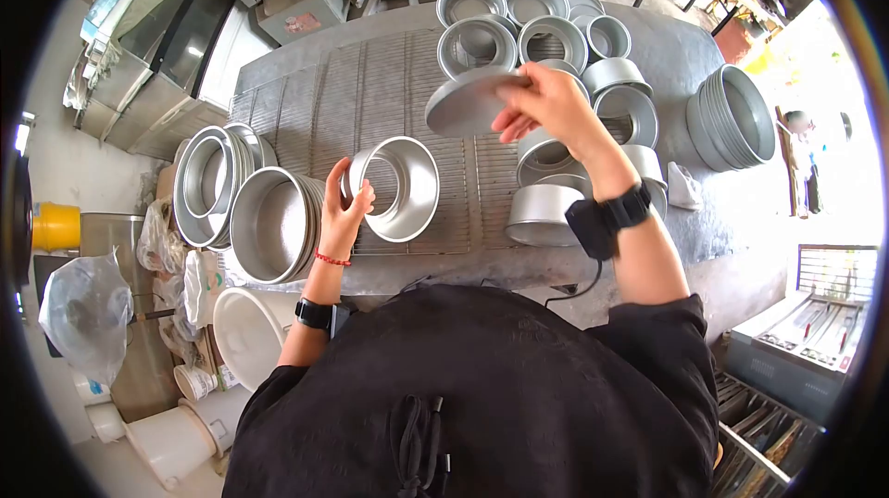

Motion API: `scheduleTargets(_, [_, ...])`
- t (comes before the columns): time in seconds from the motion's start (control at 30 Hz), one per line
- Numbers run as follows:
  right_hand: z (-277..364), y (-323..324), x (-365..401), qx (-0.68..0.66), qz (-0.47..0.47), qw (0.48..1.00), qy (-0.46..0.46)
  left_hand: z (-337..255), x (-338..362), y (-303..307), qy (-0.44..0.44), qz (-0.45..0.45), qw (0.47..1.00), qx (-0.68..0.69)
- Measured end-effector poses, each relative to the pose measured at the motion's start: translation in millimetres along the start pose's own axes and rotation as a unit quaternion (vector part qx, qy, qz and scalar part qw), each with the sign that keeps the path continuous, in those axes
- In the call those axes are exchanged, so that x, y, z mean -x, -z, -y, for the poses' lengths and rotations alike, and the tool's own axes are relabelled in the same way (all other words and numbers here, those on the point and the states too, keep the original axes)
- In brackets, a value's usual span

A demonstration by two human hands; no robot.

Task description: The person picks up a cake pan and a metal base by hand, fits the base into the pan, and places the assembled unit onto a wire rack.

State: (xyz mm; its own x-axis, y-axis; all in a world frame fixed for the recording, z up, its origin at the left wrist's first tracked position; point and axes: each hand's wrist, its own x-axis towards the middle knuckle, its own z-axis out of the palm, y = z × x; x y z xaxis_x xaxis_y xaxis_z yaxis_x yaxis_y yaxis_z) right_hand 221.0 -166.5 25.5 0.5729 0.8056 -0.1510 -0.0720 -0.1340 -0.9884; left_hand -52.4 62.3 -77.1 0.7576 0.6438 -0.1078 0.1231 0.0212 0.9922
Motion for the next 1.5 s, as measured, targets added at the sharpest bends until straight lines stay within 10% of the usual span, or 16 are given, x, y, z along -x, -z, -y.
scheduleTargets(0.93, [-124, 22, -201, 0.067, -0.049, 0.960, -0.267, 42, 30, 16, 0.028, -0.031, 0.994, -0.096])
scheduleTargets(1.27, [-108, 29, -178, 0.021, -0.098, 0.985, -0.143, 26, 24, 6, 0.051, -0.005, 0.996, -0.071])
scheduleTargets(1.5, [-52, -30, -77, 0.221, 0.242, 0.942, -0.077, 0, 5, -17, -0.009, 0.064, 0.993, -0.095])
